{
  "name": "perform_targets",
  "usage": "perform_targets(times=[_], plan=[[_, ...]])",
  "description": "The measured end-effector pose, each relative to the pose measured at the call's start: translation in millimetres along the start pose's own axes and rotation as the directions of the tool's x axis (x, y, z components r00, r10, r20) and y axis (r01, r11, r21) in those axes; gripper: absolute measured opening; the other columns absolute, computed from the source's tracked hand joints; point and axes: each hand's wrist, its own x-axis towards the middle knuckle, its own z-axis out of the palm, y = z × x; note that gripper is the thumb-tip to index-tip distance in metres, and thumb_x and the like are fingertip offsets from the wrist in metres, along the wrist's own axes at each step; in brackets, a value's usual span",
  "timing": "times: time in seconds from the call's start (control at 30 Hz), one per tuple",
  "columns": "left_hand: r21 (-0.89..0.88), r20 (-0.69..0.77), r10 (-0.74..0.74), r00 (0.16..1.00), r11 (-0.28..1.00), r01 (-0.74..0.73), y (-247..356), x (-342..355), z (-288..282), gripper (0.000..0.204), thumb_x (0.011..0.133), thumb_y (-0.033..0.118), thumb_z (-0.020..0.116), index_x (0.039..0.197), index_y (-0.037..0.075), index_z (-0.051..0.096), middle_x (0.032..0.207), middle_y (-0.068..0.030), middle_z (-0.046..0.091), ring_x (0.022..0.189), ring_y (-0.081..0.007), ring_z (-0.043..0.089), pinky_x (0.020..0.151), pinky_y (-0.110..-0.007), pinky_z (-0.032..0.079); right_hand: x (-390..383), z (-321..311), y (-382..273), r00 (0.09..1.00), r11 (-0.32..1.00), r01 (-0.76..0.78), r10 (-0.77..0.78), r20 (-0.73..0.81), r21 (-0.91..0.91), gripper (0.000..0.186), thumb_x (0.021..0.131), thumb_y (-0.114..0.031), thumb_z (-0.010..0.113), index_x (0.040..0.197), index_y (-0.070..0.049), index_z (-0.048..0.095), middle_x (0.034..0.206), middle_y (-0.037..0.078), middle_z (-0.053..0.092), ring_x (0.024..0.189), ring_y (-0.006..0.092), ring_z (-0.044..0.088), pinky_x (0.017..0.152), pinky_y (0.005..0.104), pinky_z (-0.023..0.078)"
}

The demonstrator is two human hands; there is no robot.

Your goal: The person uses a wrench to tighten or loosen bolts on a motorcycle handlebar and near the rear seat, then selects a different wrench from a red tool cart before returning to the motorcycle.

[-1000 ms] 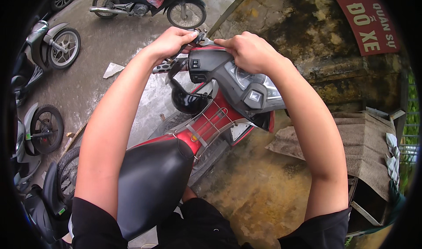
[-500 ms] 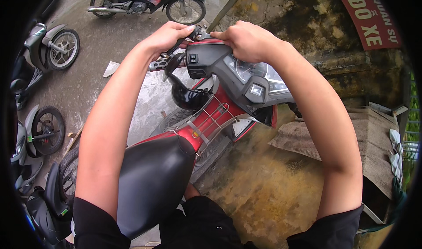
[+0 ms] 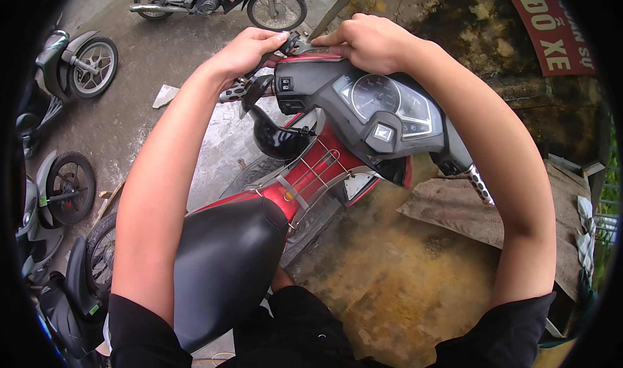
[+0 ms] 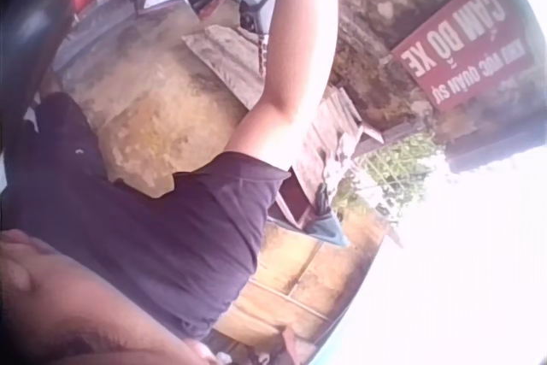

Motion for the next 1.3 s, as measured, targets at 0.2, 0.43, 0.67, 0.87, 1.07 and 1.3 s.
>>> perform_targets(times=[0.2,0.43,0.67,0.87,1.07,1.3], plan=[[-0.006,-0.003,0.000,1.000,1.000,0.000,-4,1,0,0.039,0.097,0.033,0.052,0.114,0.000,0.065,0.099,-0.0066,0.067,0.086,-0.0120,0.059,0.080,-0.029,0.047,0,1,-5,0.999,0.998,-0.054,0.054,-0.003,0.020,0.037,0.089,-0.015,0.055,0.125,-0.017,0.061,0.097,0.019,0.067,0.088,0.0365,0.062,0.083,0.0432,0.048],[0.008,-0.011,0.010,1.000,1.000,-0.010,0,-2,-1,0.038,0.097,0.033,0.054,0.109,-0.001,0.066,0.094,-0.0052,0.066,0.080,-0.0110,0.057,0.075,-0.027,0.046,-7,3,-29,0.978,0.976,-0.205,0.200,-0.064,-0.078,0.030,0.090,-0.022,0.055,0.117,-0.022,0.067,0.094,0.013,0.069,0.092,0.0331,0.064,0.081,0.0430,0.051],[0.030,0.031,-0.006,1.000,1.000,0.005,-3,2,-5,0.038,0.098,0.032,0.052,0.116,0.000,0.064,0.105,-0.0062,0.066,0.087,-0.0110,0.057,0.081,-0.027,0.045,-8,2,-28,0.977,0.976,-0.207,0.203,-0.061,-0.064,0.033,0.088,-0.018,0.056,0.120,-0.022,0.065,0.087,0.016,0.067,0.081,0.0344,0.063,0.074,0.0435,0.050],[-0.014,0.031,0.016,0.999,1.000,-0.016,-5,2,-4,0.037,0.097,0.031,0.053,0.113,-0.001,0.065,0.098,-0.0053,0.066,0.082,-0.0102,0.056,0.078,-0.027,0.046,-11,5,-30,0.969,0.974,-0.226,0.222,-0.109,-0.026,0.033,0.088,-0.019,0.056,0.119,-0.027,0.066,0.086,0.014,0.069,0.083,0.0333,0.064,0.075,0.0436,0.051],[-0.011,0.025,-0.007,1.000,1.000,0.007,-1,-3,-4,0.039,0.097,0.033,0.053,0.115,0.000,0.064,0.102,-0.0056,0.067,0.085,-0.0110,0.056,0.081,-0.027,0.045,-9,4,-34,0.969,0.968,-0.241,0.235,-0.081,-0.072,0.034,0.089,-0.019,0.055,0.120,-0.027,0.065,0.079,0.014,0.068,0.075,0.0330,0.064,0.069,0.0439,0.051],[-0.021,0.050,-0.004,0.999,1.000,0.005,-3,0,-5,0.039,0.097,0.035,0.054,0.112,0.002,0.066,0.100,-0.0055,0.067,0.085,-0.0117,0.057,0.081,-0.028,0.045,-16,17,-37,0.986,0.946,-0.154,0.126,-0.113,-0.287,0.052,0.078,-0.014,0.055,0.130,-0.022,0.057,0.066,0.015,0.063,0.062,0.0320,0.063,0.057,0.0430,0.048]])
